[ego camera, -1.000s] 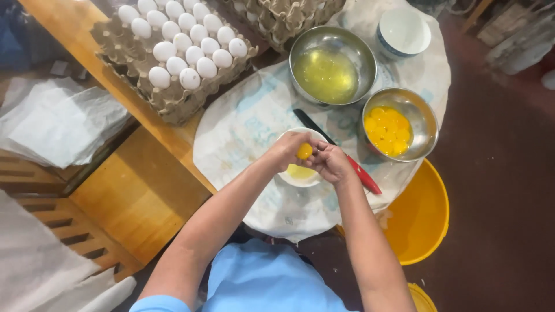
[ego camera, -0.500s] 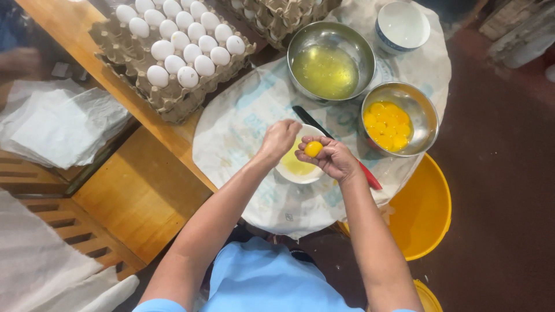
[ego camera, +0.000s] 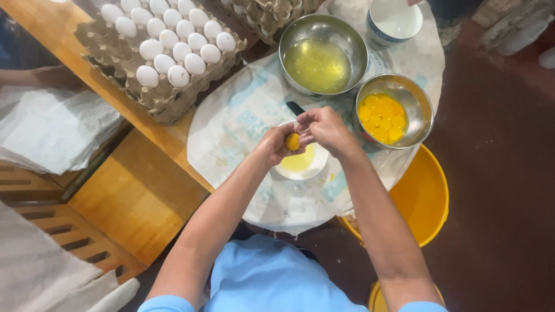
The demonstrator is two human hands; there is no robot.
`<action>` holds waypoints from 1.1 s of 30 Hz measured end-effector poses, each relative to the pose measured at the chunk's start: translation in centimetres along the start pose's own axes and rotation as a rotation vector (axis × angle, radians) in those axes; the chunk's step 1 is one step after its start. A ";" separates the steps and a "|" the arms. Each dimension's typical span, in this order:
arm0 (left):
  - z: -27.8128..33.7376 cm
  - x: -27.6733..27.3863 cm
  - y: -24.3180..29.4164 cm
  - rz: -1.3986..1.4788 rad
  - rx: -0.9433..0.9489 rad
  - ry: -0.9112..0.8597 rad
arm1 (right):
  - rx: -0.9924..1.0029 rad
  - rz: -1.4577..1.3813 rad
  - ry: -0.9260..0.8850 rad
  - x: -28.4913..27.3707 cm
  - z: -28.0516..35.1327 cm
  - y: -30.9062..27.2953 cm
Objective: Cracking eggs and separating the yolks from the whites into different bowls at a kitchen station.
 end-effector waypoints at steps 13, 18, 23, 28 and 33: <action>3.0 1.8 2.1 -0.140 -0.020 -0.104 | -0.154 0.064 0.099 -1.7 3.8 -3.0; 3.4 3.0 3.0 -0.191 0.030 -0.037 | -0.008 -0.467 0.062 -0.2 -0.9 5.7; 6.3 5.3 4.0 -0.399 0.056 0.045 | 0.036 -0.775 -0.015 1.7 -1.2 7.7; 8.0 6.3 4.7 -0.486 0.078 0.071 | 0.076 -0.863 -0.114 2.5 0.3 5.6; 9.0 7.2 5.1 -0.725 0.115 0.080 | 0.087 -1.014 -0.228 3.5 1.0 4.9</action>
Point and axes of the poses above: each hand's wrist, its own z-axis away from the middle knuckle, its own x-axis out of the palm, y = z × x, the point moved 5 cm from there along -z, towards the middle knuckle, and after that the axes turned 6 degrees about -y, right-handed, at the moved point
